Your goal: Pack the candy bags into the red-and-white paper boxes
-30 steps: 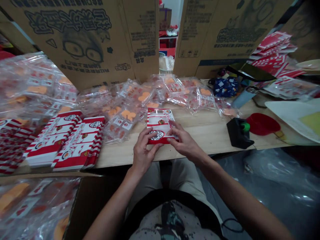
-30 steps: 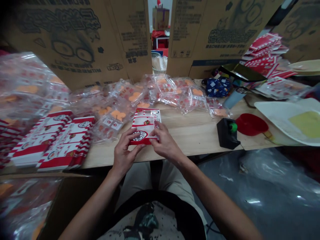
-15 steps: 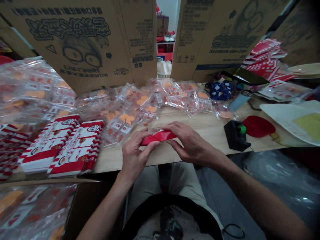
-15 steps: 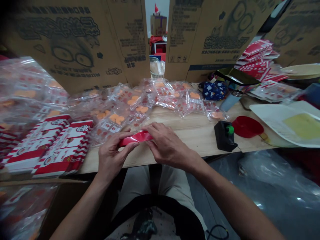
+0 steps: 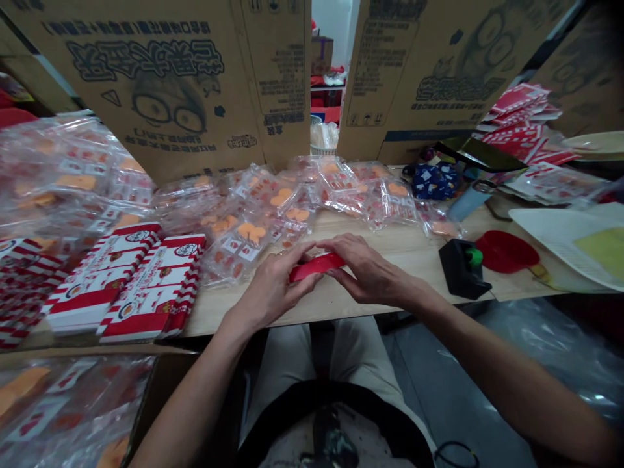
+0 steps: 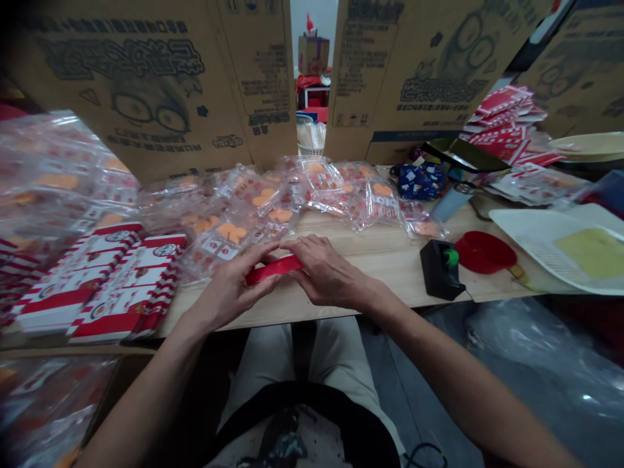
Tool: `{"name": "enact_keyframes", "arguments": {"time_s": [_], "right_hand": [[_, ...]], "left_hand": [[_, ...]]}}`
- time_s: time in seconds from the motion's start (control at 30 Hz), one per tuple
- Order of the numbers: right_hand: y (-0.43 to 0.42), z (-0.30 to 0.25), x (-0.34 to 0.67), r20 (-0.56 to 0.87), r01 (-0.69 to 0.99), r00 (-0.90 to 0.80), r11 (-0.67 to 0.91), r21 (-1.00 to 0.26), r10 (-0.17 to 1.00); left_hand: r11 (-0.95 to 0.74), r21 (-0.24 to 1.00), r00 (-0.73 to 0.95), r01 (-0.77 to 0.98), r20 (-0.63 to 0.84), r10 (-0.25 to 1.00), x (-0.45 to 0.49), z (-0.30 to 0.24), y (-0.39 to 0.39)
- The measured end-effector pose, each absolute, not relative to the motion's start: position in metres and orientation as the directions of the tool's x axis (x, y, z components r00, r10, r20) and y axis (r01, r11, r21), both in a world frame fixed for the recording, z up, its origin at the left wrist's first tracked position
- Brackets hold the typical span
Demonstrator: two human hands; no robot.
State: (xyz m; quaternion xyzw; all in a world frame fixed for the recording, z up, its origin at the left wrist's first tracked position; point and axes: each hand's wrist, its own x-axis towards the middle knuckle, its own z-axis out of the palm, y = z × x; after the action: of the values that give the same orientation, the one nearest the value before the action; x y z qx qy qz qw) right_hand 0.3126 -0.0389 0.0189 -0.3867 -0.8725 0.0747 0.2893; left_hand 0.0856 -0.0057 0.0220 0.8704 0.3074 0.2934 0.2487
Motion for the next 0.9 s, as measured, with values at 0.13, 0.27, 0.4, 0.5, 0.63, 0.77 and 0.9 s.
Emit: {"name": "enact_keyframes", "arguments": {"time_s": [0.13, 0.27, 0.4, 0.5, 0.63, 0.77, 0.9], "right_hand": [[-0.034, 0.017, 0.313, 0.433, 0.670, -0.530, 0.673, -0.314, 0.729], [-0.027, 0.014, 0.313, 0.426, 0.666, -0.569, 0.698, -0.264, 0.704], [-0.023, 0.015, 0.313, 0.428, 0.640, -0.581, 0.713, -0.285, 0.693], [-0.015, 0.021, 0.315, 0.484, 0.596, -0.546, 0.723, -0.349, 0.684], [0.006, 0.030, 0.321, 0.555, 0.552, -0.388, 0.668, -0.499, 0.736], [0.026, 0.025, 0.329, 0.546, 0.481, -0.237, 0.585, -0.653, 0.804], [0.033, 0.007, 0.334, 0.567, 0.460, -0.253, 0.613, -0.643, 0.784]], "left_hand": [[-0.768, 0.496, 0.685, 0.405, 0.392, 0.614, 0.089, 0.014, 0.000], [-0.795, 0.398, 0.701, 0.457, 0.389, 0.598, 0.090, 0.007, 0.003], [-0.812, 0.393, 0.716, 0.432, 0.398, 0.574, 0.088, 0.008, 0.005], [-0.779, 0.489, 0.673, 0.392, 0.426, 0.605, 0.087, 0.019, 0.013], [-0.736, 0.605, 0.515, 0.305, 0.545, 0.662, 0.089, 0.035, 0.036], [-0.666, 0.734, 0.488, 0.133, 0.536, 0.689, 0.092, 0.026, 0.064], [-0.525, 0.850, 0.375, 0.040, 0.474, 0.797, 0.097, 0.002, 0.080]]}}
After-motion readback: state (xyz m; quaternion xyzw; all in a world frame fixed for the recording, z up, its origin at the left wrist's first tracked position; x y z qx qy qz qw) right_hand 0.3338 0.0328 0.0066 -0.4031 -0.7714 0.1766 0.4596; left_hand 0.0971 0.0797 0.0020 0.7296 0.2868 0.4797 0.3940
